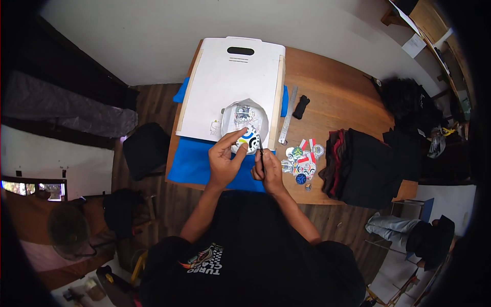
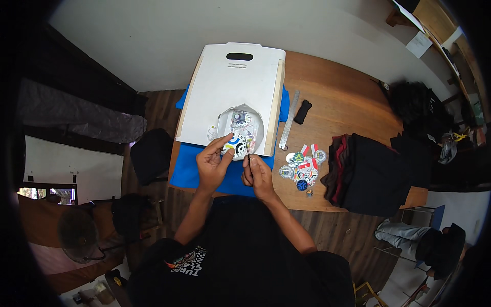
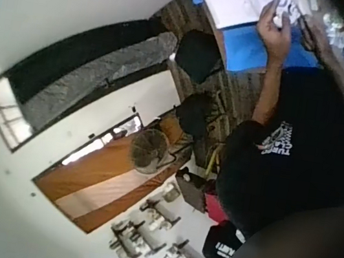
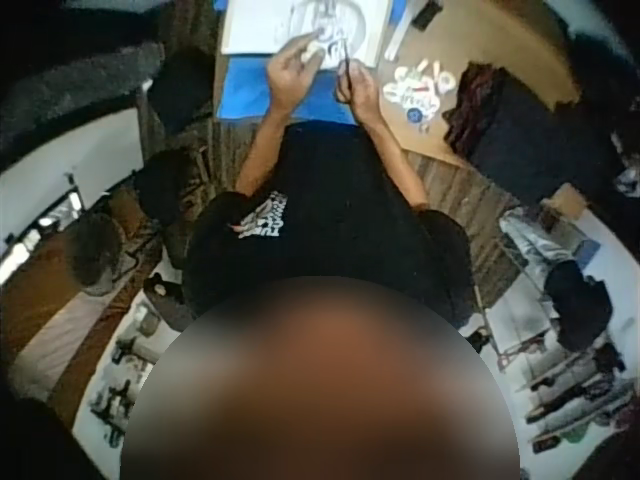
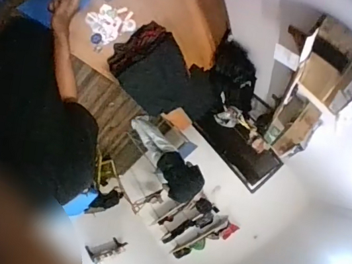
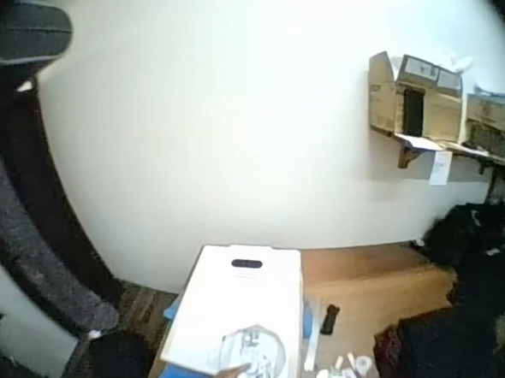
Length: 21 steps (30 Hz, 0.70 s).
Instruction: Use a weeding tool to peel and prepare small stickers or decals on a workbench.
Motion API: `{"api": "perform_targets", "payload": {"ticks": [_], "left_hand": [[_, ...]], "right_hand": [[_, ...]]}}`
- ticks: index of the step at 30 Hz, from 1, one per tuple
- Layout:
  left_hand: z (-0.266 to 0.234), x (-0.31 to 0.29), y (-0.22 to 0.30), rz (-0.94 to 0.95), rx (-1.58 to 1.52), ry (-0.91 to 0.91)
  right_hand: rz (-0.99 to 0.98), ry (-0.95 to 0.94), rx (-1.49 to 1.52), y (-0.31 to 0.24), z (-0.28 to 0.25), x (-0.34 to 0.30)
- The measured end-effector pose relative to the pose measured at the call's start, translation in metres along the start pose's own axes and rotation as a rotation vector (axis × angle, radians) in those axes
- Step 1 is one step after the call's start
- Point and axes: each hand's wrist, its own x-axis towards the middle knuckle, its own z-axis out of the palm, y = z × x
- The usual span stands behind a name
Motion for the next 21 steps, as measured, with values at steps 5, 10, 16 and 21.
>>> {"api": "perform_targets", "payload": {"ticks": [5,10,16,21], "left_hand": [[0.000,0.000,-0.001,-0.006,-0.004,0.001],[-0.006,-0.002,-0.010,-0.028,-0.001,-0.003],[-0.006,-0.002,-0.011,-0.032,0.001,-0.004],[-0.006,-0.002,-0.010,-0.041,0.008,-0.001]], "right_hand": [[0.001,-0.002,0.004,-0.001,0.000,0.000],[0.021,0.003,0.007,-0.002,-0.001,0.000],[0.018,0.000,0.009,-0.001,-0.001,0.000],[0.016,-0.004,0.014,0.000,-0.002,-0.001]]}}
